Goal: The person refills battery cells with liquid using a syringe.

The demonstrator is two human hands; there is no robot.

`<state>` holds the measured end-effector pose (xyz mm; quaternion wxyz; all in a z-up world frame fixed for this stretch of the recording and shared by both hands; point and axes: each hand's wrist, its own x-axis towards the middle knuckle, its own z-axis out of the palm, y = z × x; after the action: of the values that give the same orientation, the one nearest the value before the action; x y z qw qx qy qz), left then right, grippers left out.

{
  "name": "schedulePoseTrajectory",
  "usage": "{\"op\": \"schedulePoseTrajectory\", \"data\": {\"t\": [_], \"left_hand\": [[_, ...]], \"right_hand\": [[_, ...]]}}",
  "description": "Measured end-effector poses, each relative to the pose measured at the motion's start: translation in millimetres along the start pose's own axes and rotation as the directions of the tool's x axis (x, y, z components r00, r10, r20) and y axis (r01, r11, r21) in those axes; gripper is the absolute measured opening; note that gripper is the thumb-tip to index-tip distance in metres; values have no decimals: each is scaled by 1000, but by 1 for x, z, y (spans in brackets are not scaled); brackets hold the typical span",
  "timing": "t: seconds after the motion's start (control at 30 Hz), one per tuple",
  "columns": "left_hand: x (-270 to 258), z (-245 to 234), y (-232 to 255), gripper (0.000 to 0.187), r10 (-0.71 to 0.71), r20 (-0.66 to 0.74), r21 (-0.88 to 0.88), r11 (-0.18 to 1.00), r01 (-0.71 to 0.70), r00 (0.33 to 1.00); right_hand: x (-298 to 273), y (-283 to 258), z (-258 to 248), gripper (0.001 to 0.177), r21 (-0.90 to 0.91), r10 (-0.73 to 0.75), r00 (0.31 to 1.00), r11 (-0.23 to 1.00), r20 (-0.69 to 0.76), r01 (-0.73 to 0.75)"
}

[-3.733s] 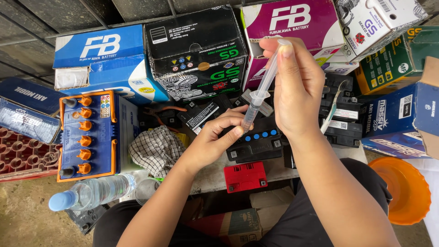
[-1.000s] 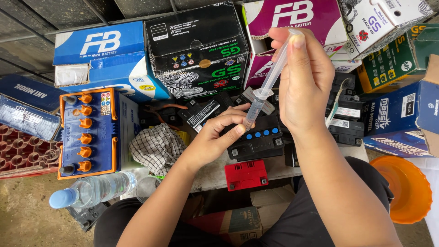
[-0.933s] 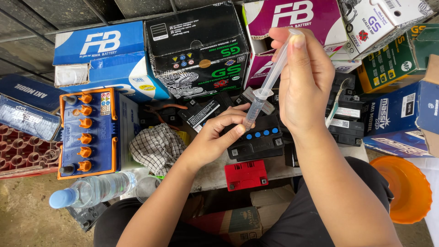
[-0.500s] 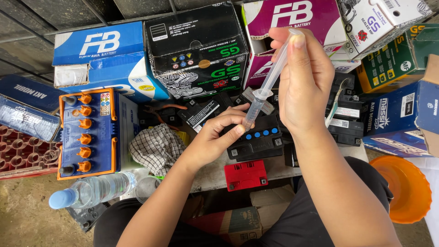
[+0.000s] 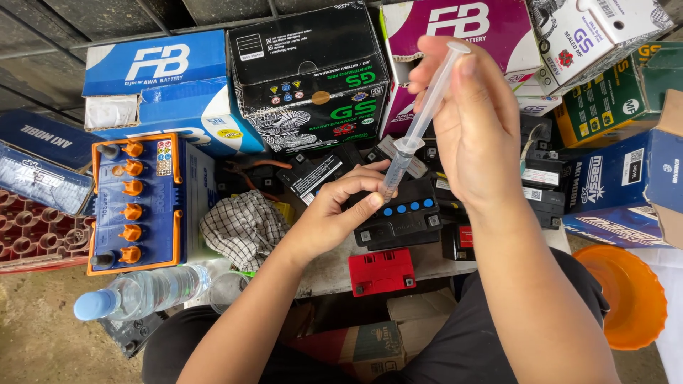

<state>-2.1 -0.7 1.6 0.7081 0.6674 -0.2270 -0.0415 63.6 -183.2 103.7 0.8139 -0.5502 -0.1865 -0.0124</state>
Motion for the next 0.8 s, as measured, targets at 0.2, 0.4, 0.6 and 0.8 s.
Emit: {"op": "schedulePoseTrajectory", "data": {"t": [0.2, 0.4, 0.6, 0.8], "left_hand": [[0, 1, 7, 16, -44, -9, -54, 998, 43, 999], [1, 2, 9, 16, -31, -10, -25, 999, 30, 999], [-3, 4, 26, 36, -125, -42, 15, 992, 126, 991], [-10, 5, 28, 46, -125, -88, -54, 991, 121, 988]], "right_hand": [[-1, -22, -12, 48, -388, 167, 897, 922, 410, 5], [-1, -34, -15, 41, -523, 295, 885, 849, 361, -70], [-7, -45, -12, 34, -508, 250, 922, 859, 296, -70], [-16, -62, -10, 35, -506, 207, 951, 860, 230, -64]]}}
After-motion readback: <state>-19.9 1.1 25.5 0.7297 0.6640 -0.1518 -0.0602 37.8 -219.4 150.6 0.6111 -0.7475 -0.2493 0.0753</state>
